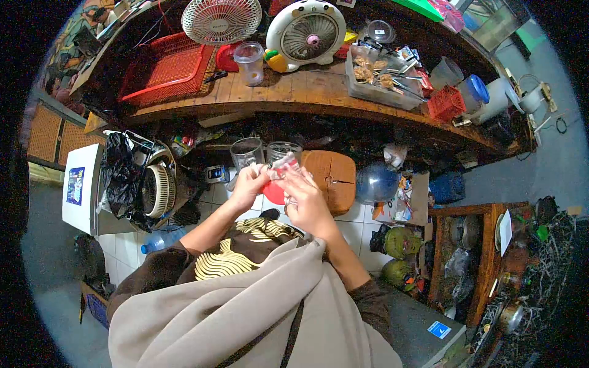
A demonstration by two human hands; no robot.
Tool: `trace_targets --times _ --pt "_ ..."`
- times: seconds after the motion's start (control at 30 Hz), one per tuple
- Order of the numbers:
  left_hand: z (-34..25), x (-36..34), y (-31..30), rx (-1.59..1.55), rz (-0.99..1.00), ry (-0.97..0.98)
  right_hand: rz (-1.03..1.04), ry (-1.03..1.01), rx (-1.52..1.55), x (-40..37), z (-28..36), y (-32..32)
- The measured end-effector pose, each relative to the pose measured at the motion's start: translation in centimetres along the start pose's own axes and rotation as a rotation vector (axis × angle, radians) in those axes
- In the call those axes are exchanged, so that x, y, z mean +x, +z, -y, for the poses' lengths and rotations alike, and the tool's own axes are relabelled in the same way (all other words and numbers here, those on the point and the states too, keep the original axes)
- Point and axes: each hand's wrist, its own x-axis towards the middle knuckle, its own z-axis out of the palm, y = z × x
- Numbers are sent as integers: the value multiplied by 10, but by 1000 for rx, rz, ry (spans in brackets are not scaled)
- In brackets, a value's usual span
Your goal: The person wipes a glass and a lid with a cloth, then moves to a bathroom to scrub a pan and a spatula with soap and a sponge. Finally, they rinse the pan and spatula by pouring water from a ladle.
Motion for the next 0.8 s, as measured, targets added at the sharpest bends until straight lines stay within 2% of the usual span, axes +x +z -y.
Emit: trace_targets --times 0.07,0.13,0.2,0.23,0.27,0.33,0.4,0.43,0.47,0.53,0.57,0.63,0.67,0.73,0.8 --pt "-6 -7 0 -46 43 -106 -1 27 32 2 2 -2" --pt "-3 -14 5 -72 -15 -98 -28 65 36 -1 4 4" --pt "11 -14 6 -220 -219 32 -187 251 195 -7 11 15" --pt "13 -15 4 -256 -291 -10 -190 324 205 -14 17 21" --pt "13 -17 3 -263 -311 3 -233 152 120 -28 5 36" --pt "6 -28 3 -287 -491 -33 -181 381 542 -47 0 48" --pt "22 -36 -13 -212 -412 30 -284 585 1155 -53 -10 43" --pt "23 -41 -14 -203 -408 39 -221 627 1546 -39 9 26" --pt "24 -46 -14 -190 -399 48 -170 742 1716 -36 3 29" --pt "26 -58 -2 -64 -428 64 -94 742 1846 -29 9 33" --pt "27 -65 -2 -30 -321 -11 -87 753 1858 -26 12 38" --pt "22 -72 -1 -131 -266 -67 -136 586 1422 -18 18 48" --pt "20 -75 -6 -162 -220 -129 -127 593 1422 -13 17 52" --pt "22 -76 -17 -138 -190 -111 -86 422 1136 -2 12 59" --pt "22 -74 -30 -116 -157 -93 -69 381 1047 9 11 64"
